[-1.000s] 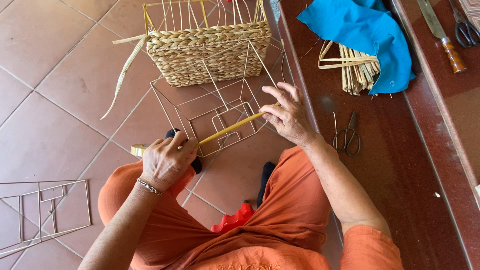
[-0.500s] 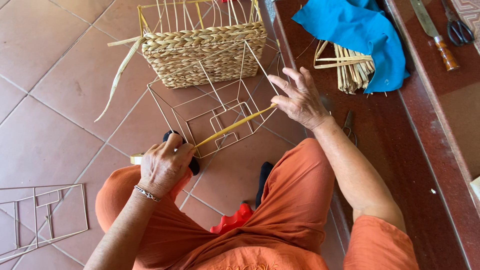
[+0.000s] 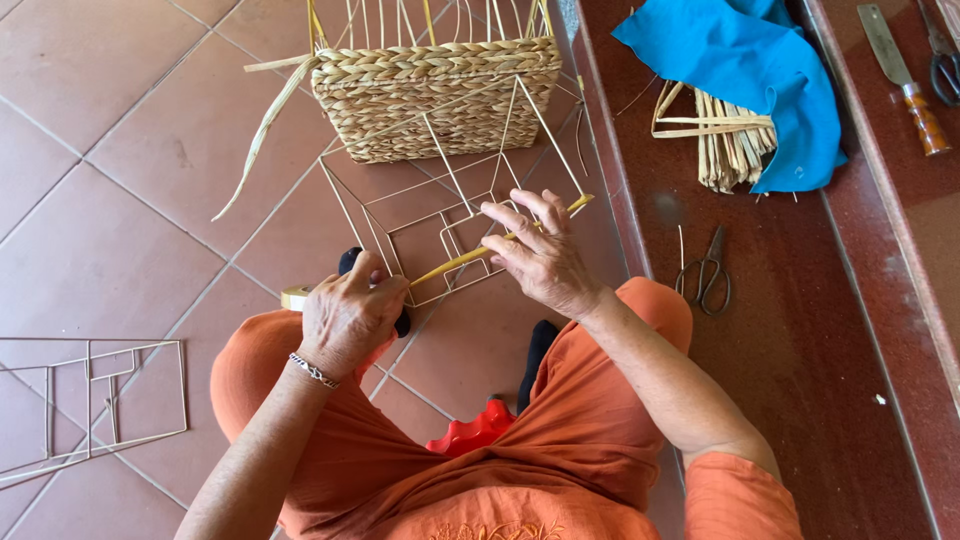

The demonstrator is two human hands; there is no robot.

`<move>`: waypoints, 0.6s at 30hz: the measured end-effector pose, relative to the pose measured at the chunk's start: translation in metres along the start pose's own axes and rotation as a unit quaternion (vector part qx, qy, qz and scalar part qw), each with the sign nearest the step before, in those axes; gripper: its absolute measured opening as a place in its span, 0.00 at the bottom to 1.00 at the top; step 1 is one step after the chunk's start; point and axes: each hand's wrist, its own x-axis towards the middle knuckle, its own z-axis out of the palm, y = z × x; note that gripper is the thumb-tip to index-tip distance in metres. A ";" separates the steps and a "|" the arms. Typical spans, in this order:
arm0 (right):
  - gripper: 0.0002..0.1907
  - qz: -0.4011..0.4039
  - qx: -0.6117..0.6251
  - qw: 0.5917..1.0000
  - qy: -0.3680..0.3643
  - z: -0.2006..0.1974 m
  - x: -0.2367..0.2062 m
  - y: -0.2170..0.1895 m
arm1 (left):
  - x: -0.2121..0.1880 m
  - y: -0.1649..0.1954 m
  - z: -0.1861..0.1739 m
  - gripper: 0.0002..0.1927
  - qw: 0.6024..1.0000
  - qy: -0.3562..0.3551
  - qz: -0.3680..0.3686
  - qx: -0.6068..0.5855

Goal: The person sits on the floor and wraps yellow tape around the edges of a metal basket frame. They repeatedly pull tape from a roll, press it along the frame's bars, and use scissors to trim excess tape. The person works methodically around the frame, securing the tape to each edge.

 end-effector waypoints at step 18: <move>0.13 -0.032 0.038 0.999 -0.005 0.015 0.004 -0.014 | 0.010 0.010 0.003 0.09 0.987 -0.016 -0.019 -0.158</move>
